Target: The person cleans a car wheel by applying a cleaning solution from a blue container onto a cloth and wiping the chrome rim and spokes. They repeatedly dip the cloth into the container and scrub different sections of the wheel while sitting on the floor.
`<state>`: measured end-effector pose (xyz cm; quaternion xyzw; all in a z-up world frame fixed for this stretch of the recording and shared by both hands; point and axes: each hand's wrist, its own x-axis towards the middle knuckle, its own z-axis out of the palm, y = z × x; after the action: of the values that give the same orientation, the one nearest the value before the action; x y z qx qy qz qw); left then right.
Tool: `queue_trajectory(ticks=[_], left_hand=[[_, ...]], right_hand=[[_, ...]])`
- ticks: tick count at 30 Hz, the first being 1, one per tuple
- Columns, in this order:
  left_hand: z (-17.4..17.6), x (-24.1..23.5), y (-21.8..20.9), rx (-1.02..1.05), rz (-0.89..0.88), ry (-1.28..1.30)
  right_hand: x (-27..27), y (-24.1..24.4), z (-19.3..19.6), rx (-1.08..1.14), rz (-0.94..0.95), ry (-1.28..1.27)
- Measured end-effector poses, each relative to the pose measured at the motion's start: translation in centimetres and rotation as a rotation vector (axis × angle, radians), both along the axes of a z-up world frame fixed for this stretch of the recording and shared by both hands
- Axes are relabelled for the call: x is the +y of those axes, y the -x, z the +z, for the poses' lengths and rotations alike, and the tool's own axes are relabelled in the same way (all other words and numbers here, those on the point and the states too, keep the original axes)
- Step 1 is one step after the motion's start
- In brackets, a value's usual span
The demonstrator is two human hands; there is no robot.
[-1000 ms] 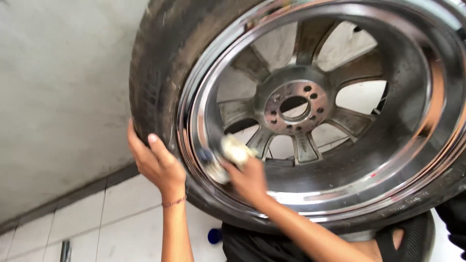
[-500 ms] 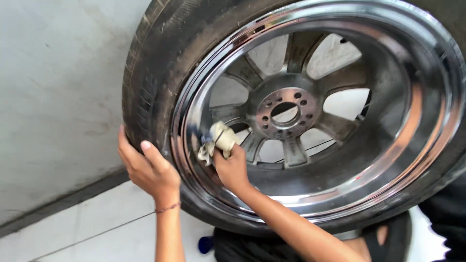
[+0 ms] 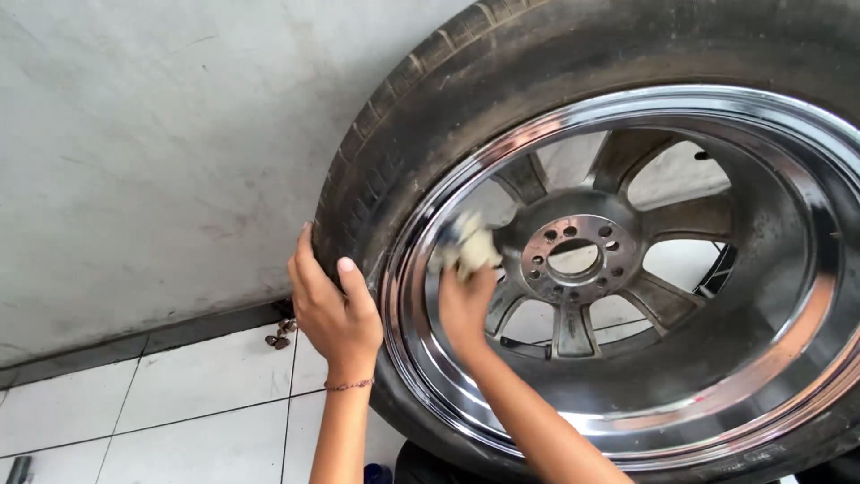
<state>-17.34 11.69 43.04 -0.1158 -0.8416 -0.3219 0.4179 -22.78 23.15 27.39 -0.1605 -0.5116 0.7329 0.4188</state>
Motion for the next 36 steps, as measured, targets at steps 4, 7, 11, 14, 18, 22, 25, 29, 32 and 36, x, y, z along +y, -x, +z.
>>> queue_trajectory(ticks=[4, 7, 11, 14, 18, 22, 25, 29, 32, 36], left_hand=[[0.0, 0.8, 0.4, -0.032, 0.007, -0.017], [-0.8, 0.5, 1.0, 0.03, -0.024, 0.002], [-0.1, 0.5, -0.2, -0.022, -0.019, -0.016], [0.3, 0.5, 0.1, -0.006, -0.027, -0.006], [-0.2, 0.5, -0.1, -0.022, -0.01, -0.01], [-0.3, 0.4, 0.2, -0.027, -0.006, -0.01], [-0.1, 0.3, -0.2, -0.023, -0.028, -0.021], [0.0, -0.3, -0.7, 0.002, -0.006, 0.005], [0.2, -0.3, -0.8, -0.013, 0.009, -0.001], [-0.1, 0.6, -0.4, -0.001, -0.022, -0.008]], right_hand=[[1.3, -0.4, -3.8, 0.087, 0.234, -0.229], [5.9, 4.5, 2.0, -0.078, -0.278, -0.148], [8.2, 0.2, 11.6, 0.414, -0.312, 0.269], [3.4, -1.1, 10.4, 0.272, -0.263, 0.119], [-0.7, -4.4, 8.0, 0.327, -0.129, -0.267], [2.9, -2.8, 9.2, 0.264, -0.196, -0.429], [7.5, -0.6, 14.7, 0.444, -0.456, 0.002], [4.0, -1.1, 14.1, 0.601, -0.361, 0.203], [0.0, -3.3, 8.8, 0.281, -0.37, -0.32], [0.7, -5.7, 7.2, 0.369, -0.087, -0.63]])
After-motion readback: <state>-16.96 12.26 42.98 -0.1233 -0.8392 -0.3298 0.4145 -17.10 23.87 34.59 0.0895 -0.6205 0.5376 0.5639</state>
